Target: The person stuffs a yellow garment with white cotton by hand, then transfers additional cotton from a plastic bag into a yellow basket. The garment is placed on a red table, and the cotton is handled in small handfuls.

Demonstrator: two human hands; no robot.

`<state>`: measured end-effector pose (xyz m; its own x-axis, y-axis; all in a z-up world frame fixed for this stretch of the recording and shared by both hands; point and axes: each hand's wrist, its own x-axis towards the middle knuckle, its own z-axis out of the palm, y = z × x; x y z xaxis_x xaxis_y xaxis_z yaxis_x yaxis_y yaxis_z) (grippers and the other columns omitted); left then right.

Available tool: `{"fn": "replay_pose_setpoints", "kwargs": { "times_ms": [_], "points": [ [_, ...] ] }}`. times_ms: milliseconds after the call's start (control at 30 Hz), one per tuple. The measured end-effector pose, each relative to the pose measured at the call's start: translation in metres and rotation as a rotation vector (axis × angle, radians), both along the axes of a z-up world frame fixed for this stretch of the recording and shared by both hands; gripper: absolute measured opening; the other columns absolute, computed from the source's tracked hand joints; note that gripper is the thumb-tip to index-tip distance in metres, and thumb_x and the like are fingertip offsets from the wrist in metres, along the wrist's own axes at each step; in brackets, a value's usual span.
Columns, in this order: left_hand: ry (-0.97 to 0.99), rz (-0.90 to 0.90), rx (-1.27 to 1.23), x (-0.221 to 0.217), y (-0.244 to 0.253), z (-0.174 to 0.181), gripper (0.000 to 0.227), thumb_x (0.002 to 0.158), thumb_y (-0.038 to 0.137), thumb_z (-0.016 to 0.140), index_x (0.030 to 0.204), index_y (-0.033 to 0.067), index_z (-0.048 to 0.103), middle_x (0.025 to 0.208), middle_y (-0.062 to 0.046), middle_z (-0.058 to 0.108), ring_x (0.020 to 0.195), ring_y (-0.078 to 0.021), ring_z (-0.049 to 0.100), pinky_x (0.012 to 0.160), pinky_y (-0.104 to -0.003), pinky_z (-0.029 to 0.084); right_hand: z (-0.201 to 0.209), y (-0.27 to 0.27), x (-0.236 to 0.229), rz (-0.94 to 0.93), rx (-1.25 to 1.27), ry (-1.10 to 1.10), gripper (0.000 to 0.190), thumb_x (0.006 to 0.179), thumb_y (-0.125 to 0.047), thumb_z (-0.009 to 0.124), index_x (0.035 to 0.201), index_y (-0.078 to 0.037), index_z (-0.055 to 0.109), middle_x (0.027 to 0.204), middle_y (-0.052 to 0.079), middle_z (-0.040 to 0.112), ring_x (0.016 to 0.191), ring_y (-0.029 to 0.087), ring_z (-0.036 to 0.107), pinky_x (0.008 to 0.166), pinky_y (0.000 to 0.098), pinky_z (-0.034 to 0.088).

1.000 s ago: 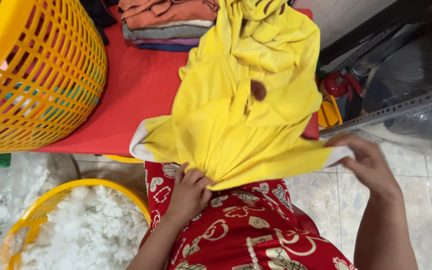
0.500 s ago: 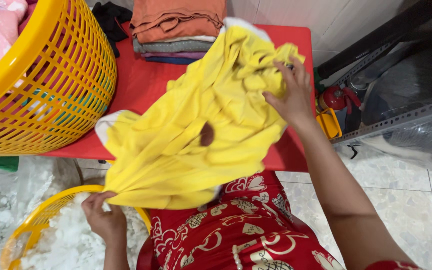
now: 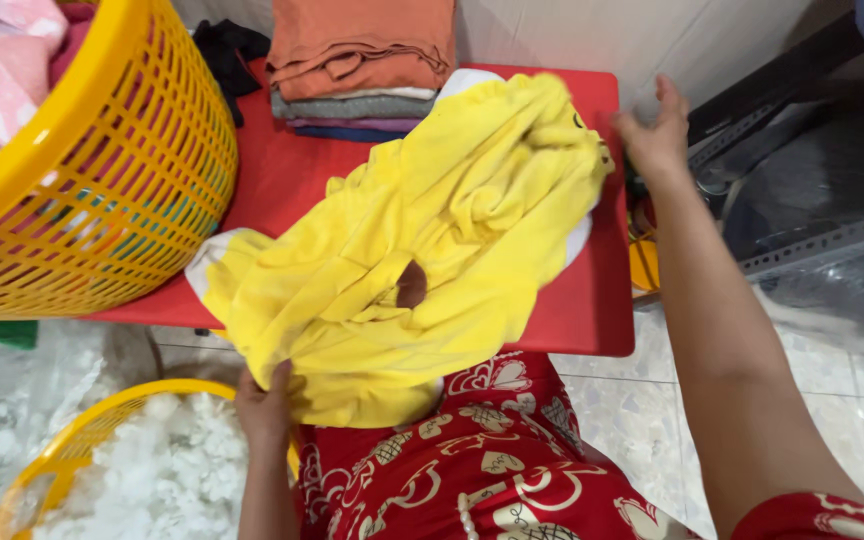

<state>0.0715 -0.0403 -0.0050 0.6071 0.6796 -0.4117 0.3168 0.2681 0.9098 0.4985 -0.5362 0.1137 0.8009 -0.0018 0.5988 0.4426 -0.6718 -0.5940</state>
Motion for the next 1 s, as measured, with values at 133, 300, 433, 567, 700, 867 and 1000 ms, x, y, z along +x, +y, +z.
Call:
{"fn": "replay_pose_setpoints", "kwargs": {
  "times_ms": [133,300,433,567,700,867,1000],
  "points": [
    [-0.28,-0.058,0.257,-0.01,-0.002,0.012,0.071,0.089,0.01,0.076,0.147,0.0027,0.035,0.131,-0.011,0.061,0.113,-0.019,0.065,0.087,-0.03,0.058,0.007,0.041,-0.093,0.135,-0.289,-0.017,0.052,0.085,-0.022,0.085,0.134,-0.016,0.068,0.15,0.013,0.054,0.142,0.036,0.047,0.12,0.048,0.038],
    [-0.15,-0.126,0.073,-0.007,-0.01,0.007,0.062,0.082,0.006,0.079,0.137,0.0037,0.049,0.114,-0.01,0.068,0.094,-0.0176,0.068,0.077,-0.031,0.058,0.008,0.089,-0.115,0.29,-0.482,-0.072,0.037,0.068,-0.024,0.091,0.1,-0.016,0.076,0.135,0.014,0.061,0.135,0.047,0.045,0.11,0.0643,0.021],
    [-0.11,0.041,0.15,-0.012,0.009,-0.008,0.036,0.091,0.007,0.075,0.126,0.0037,0.066,0.108,-0.005,0.072,0.089,-0.0135,0.066,0.077,-0.029,0.053,0.028,0.062,-0.051,0.162,0.231,-0.212,0.019,0.102,-0.023,0.08,0.104,-0.007,0.068,0.118,0.007,0.07,0.117,0.023,0.065,0.108,0.0381,0.049],
    [-0.286,0.167,0.204,-0.03,0.04,-0.021,0.03,0.093,0.004,0.075,0.122,0.0047,0.066,0.11,-0.002,0.071,0.093,-0.0095,0.065,0.082,-0.025,0.053,0.021,0.011,-0.027,0.263,0.402,0.044,0.01,0.101,-0.015,0.074,0.103,-0.005,0.071,0.105,0.0,0.067,0.1,0.013,0.061,0.093,0.0267,0.049],
    [-0.236,0.186,0.26,-0.031,0.056,-0.027,0.032,0.093,0.004,0.074,0.124,0.005,0.065,0.113,-0.001,0.07,0.096,-0.0084,0.065,0.084,-0.024,0.052,-0.005,-0.016,-0.065,0.201,0.575,0.26,0.011,0.101,-0.012,0.064,0.1,-0.005,0.073,0.09,-0.001,0.061,0.083,0.01,0.053,0.078,0.0256,0.043],
    [-0.244,0.008,0.242,-0.03,0.059,-0.015,0.068,0.093,0.006,0.072,0.152,0.0017,0.039,0.135,-0.011,0.061,0.116,-0.0148,0.061,0.097,-0.027,0.049,-0.026,-0.055,-0.148,0.271,0.848,0.642,0.014,0.094,-0.014,0.06,0.096,-0.007,0.071,0.095,0.002,0.071,0.091,0.011,0.069,0.084,0.0253,0.055],
    [0.037,-0.089,0.676,-0.031,0.054,0.024,0.101,0.085,0.008,0.077,0.17,0.0049,0.022,0.167,-0.027,0.027,0.143,-0.0352,0.044,0.118,-0.041,0.042,-0.028,-0.072,-0.167,0.172,0.533,0.55,0.02,0.105,-0.018,0.066,0.115,-0.001,0.067,0.113,0.01,0.068,0.097,0.016,0.063,0.086,0.0288,0.051]
  ]
}}
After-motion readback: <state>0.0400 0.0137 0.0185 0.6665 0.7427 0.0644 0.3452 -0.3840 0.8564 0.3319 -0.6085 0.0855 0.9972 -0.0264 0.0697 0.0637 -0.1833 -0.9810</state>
